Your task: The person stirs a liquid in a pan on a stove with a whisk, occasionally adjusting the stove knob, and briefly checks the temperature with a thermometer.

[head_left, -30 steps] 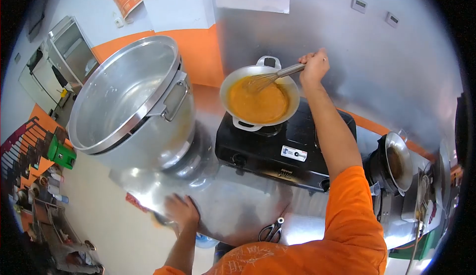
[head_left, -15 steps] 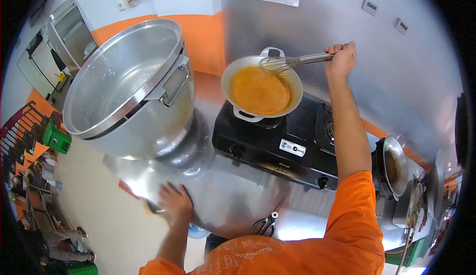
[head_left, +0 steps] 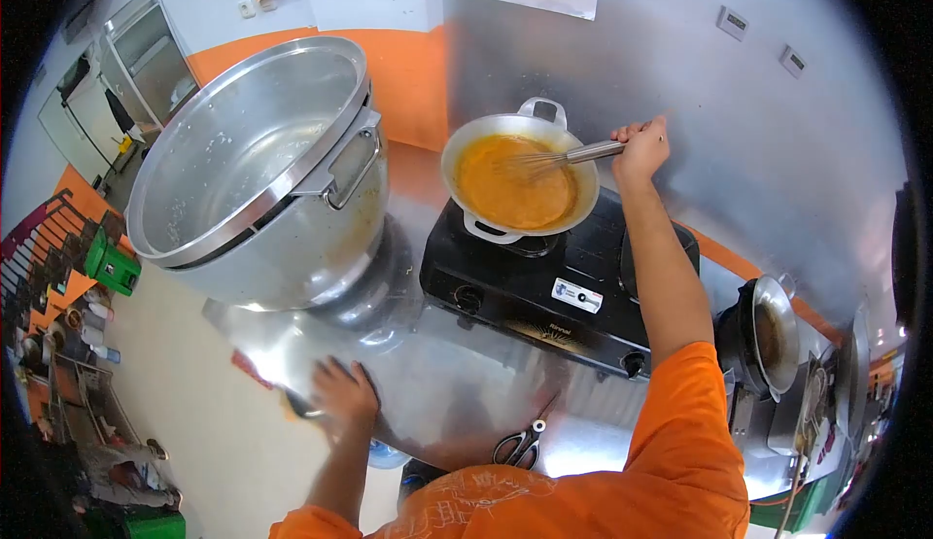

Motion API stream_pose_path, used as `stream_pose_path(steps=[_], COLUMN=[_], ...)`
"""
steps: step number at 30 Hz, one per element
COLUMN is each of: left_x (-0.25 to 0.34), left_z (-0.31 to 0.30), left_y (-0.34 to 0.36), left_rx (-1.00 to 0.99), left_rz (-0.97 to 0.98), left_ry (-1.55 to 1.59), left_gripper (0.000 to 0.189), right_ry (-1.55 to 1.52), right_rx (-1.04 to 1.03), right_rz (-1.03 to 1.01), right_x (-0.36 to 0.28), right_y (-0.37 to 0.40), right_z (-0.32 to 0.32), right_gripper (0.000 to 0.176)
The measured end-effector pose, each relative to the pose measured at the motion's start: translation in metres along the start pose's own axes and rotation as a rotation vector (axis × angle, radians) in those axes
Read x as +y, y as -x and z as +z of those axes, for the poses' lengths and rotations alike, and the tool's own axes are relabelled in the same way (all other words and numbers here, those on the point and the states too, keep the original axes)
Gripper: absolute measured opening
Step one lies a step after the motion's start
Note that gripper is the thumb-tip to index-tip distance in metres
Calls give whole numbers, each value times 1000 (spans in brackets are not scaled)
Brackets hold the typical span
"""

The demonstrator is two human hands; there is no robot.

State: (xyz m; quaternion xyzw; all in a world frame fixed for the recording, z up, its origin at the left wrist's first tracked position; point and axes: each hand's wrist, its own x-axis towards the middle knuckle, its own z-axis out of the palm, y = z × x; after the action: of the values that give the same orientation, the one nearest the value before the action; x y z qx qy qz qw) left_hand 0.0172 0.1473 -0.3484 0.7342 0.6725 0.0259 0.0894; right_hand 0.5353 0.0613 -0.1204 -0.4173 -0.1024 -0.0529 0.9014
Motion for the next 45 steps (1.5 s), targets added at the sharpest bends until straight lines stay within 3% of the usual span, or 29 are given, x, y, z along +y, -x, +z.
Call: stream_pose_path(steps=[8, 24, 30, 35, 45], left_x=[1, 2, 2, 2, 2], left_z=[3, -3, -4, -6, 4], left_y=[2, 3, 2, 3, 3], left_rx=[83, 7, -1, -5, 110], left_rz=[8, 9, -8, -8, 4], left_ry=[-65, -17, -17, 10, -50], left_gripper=[63, 65, 65, 65, 61], right_ry=[-113, -220, -199, -78, -16], right_rx=[27, 112, 94, -53, -178], right_rz=[136, 264, 214, 66, -126], right_x=[6, -8, -24, -59, -77], right_y=[7, 12, 17, 52, 77], right_z=[2, -1, -4, -1, -7], right_gripper=[32, 31, 32, 38, 47])
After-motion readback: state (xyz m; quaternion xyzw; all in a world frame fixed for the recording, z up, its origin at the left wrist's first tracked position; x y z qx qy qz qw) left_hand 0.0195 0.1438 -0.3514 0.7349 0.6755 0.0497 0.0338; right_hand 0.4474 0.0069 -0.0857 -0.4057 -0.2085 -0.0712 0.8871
